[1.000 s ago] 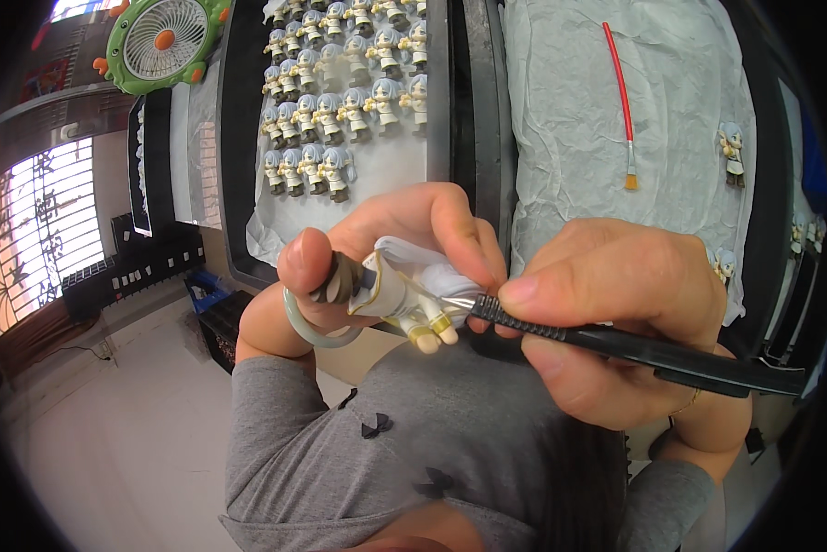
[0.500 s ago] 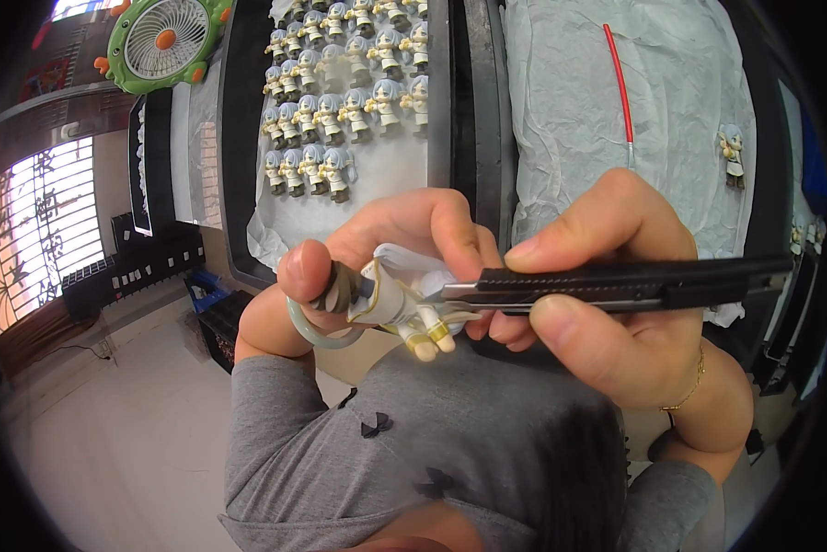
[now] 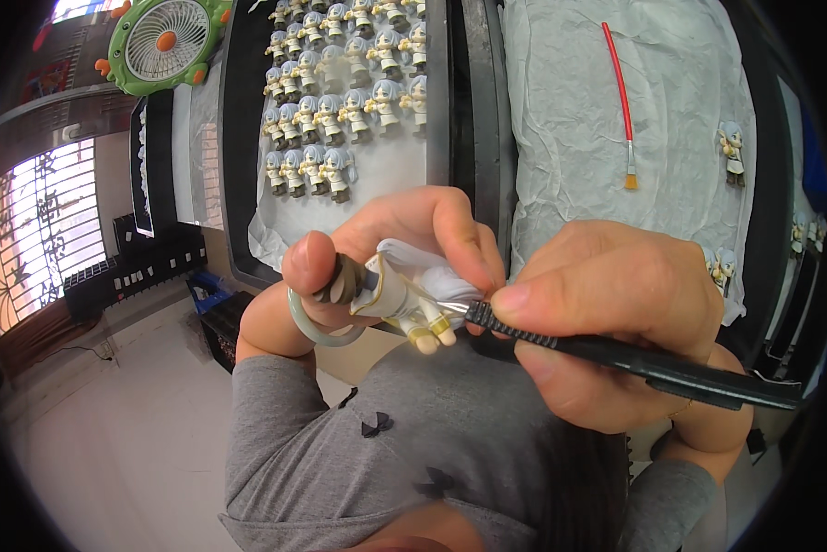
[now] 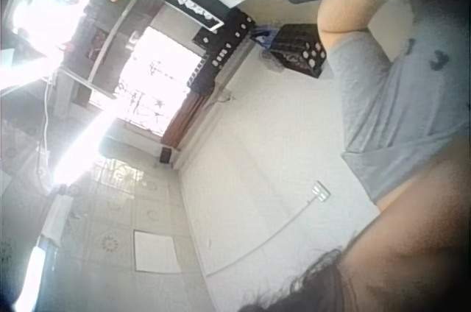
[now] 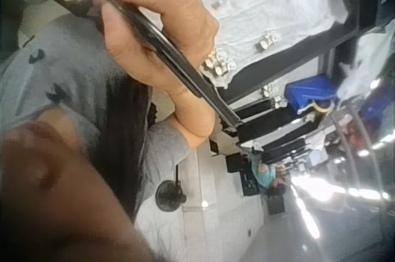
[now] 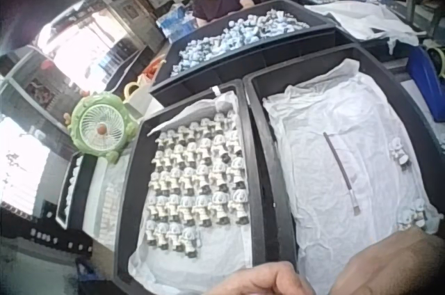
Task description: The person paints small figurines using a fine brush and a utility knife. They hold the figurine in one hand and apply paint or scrape details with the other, working on multiple units arranged in trays. The person occasionally moves trays and interacts with a coworker in the background.
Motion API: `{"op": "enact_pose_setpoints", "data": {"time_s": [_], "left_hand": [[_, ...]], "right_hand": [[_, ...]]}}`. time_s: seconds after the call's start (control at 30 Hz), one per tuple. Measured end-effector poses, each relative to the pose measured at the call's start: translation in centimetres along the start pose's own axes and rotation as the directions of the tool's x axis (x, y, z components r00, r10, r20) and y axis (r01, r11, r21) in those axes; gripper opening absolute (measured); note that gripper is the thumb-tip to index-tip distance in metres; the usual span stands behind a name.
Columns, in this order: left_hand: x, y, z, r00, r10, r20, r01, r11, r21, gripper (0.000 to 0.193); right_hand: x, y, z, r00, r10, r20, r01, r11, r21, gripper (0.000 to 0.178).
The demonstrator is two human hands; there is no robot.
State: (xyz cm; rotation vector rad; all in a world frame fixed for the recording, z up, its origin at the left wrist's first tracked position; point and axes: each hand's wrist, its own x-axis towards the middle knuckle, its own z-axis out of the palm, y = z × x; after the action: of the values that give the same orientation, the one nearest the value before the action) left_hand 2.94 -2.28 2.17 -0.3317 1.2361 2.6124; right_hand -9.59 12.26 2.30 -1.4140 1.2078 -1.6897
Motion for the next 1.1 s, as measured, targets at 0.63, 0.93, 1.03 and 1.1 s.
{"op": "enact_pose_setpoints", "data": {"time_s": [0.63,0.93,1.03,1.1], "left_hand": [[0.3,-0.3,-0.4,1.0,-0.007,0.019,0.007,1.0,0.019,0.081],[0.2,0.0,-0.2,1.0,-0.018,0.013,0.017,0.999,0.05,0.082],[0.3,0.0,-0.1,1.0,-0.015,0.002,0.015,0.998,0.053,0.082],[0.3,0.0,-0.1,1.0,-0.018,-0.005,0.018,0.999,0.046,0.082]], "right_hand": [[-0.5,-0.3,0.7,0.933,0.338,-0.12,-0.297,0.917,0.267,0.02],[-0.2,0.1,-0.1,1.0,-0.012,-0.017,0.011,0.998,-0.06,0.021],[-0.1,0.3,-0.1,0.999,-0.033,-0.006,0.032,0.997,-0.07,0.021],[0.0,0.4,-0.2,0.998,-0.053,0.018,0.054,0.995,-0.084,0.021]]}}
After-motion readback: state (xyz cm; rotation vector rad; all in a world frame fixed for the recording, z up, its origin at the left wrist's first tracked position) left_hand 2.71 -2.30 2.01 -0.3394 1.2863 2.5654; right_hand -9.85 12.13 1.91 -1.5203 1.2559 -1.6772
